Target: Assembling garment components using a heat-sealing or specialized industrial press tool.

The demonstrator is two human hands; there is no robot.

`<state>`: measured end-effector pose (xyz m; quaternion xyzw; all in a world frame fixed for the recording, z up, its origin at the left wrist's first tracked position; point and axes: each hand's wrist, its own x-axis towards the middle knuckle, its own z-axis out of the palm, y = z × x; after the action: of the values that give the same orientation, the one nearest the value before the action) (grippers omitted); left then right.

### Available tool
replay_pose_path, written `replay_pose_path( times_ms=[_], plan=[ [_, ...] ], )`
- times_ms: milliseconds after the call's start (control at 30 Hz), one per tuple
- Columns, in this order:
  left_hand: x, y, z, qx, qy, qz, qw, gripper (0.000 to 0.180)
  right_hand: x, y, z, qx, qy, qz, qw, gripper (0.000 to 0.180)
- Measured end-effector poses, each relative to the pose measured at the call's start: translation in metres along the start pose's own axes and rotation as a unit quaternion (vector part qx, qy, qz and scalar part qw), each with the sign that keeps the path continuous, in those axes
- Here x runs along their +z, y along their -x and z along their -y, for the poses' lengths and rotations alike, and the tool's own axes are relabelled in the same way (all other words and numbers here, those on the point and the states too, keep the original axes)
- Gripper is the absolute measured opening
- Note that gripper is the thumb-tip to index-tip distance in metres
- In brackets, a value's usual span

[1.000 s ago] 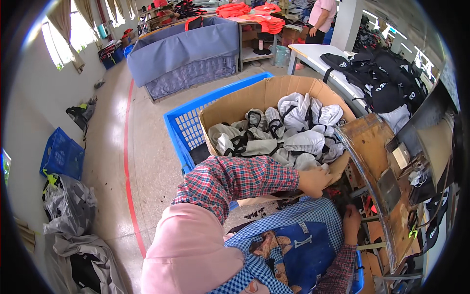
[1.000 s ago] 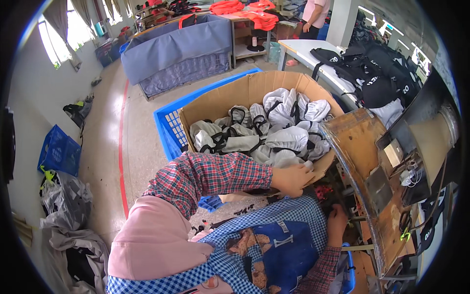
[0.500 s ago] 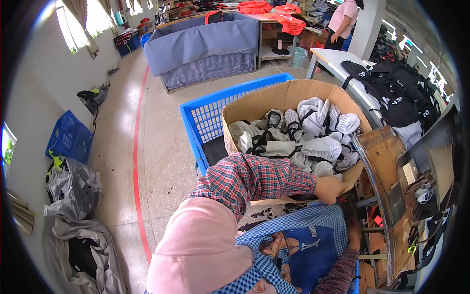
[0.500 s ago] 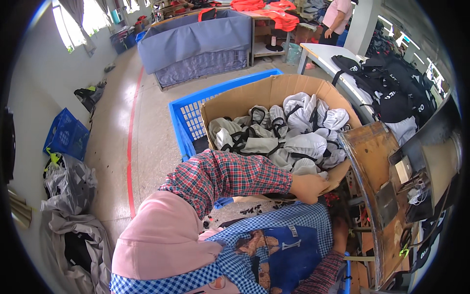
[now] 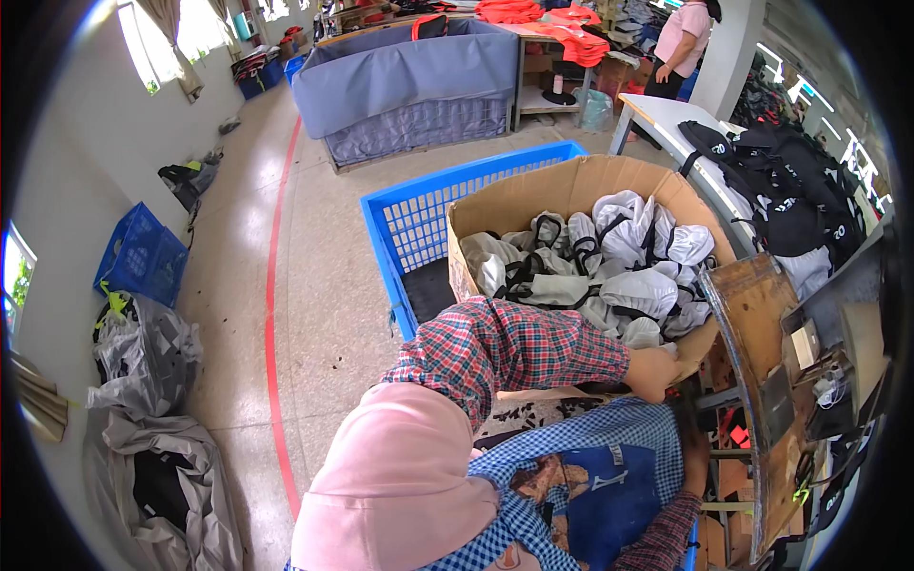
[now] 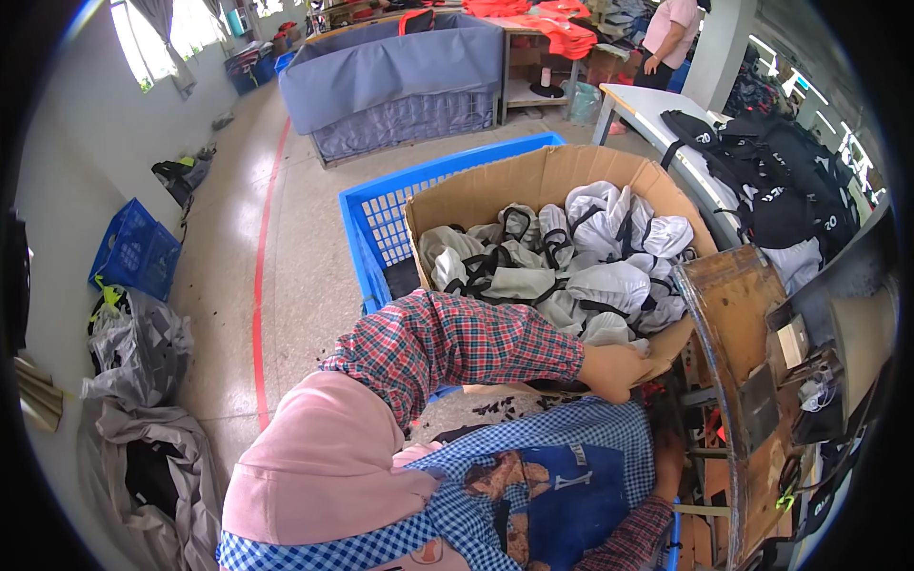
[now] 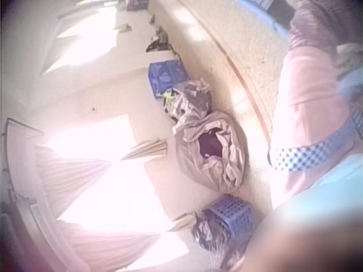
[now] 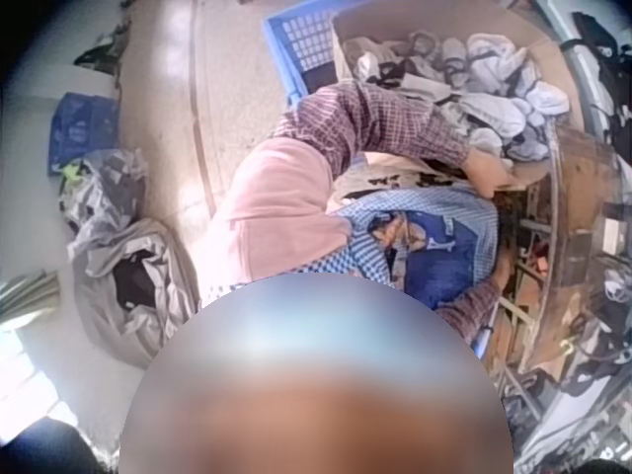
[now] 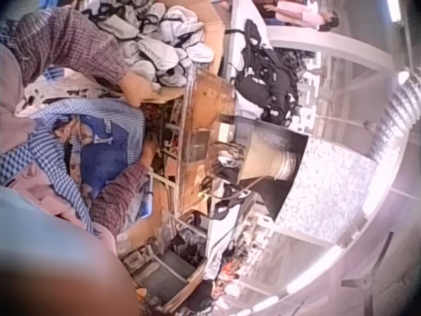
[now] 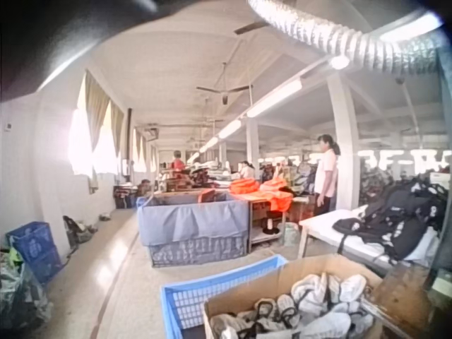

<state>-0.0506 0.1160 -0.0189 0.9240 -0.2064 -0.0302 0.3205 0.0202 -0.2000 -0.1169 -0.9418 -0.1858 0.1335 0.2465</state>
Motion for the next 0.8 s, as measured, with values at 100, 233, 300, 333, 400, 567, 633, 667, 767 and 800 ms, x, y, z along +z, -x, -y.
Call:
replay_pose_path(
  times_ms=[100, 233, 300, 333, 400, 567, 633, 667, 767, 800],
  plan=[
    [0.001, 0.0, -0.001, -0.003, -0.007, 0.007, 1.0, 0.054, 0.0, 0.0, 0.0, -0.002, -0.013, -0.012, 1.0, 0.032],
    [0.004, -0.001, -0.001, 0.006, -0.027, -0.016, 0.999, 0.051, -0.001, -0.001, -0.008, -0.012, -0.001, -0.012, 1.0, 0.03],
    [0.003, 0.0, -0.002, 0.002, -0.025, -0.014, 1.0, 0.051, 0.0, -0.002, -0.009, -0.017, -0.016, -0.006, 1.0, 0.029],
    [0.003, 0.0, -0.003, -0.001, -0.023, -0.011, 1.0, 0.051, 0.002, -0.001, -0.011, -0.033, -0.018, -0.022, 0.999, 0.029],
    [0.003, -0.001, -0.004, -0.003, -0.022, -0.007, 1.0, 0.052, 0.002, 0.0, -0.015, -0.048, -0.019, -0.039, 0.998, 0.029],
    [0.004, -0.001, -0.002, 0.006, -0.036, -0.016, 0.999, 0.053, 0.001, 0.001, -0.013, -0.034, -0.038, -0.026, 0.998, 0.028],
    [0.006, -0.001, -0.001, 0.007, -0.031, -0.02, 0.999, 0.053, 0.002, 0.002, -0.013, -0.034, -0.041, -0.032, 0.998, 0.028],
    [0.007, -0.001, 0.0, 0.006, -0.026, -0.026, 0.999, 0.053, 0.002, 0.002, -0.012, -0.036, -0.045, -0.037, 0.998, 0.029],
    [0.007, -0.003, 0.0, 0.004, -0.011, -0.01, 1.0, 0.042, 0.002, 0.0, -0.022, -0.038, -0.029, -0.042, 0.998, 0.031],
    [0.006, -0.003, -0.001, 0.007, -0.01, -0.009, 1.0, 0.042, 0.004, 0.0, -0.026, -0.036, -0.029, -0.044, 0.998, 0.031]
  ],
)
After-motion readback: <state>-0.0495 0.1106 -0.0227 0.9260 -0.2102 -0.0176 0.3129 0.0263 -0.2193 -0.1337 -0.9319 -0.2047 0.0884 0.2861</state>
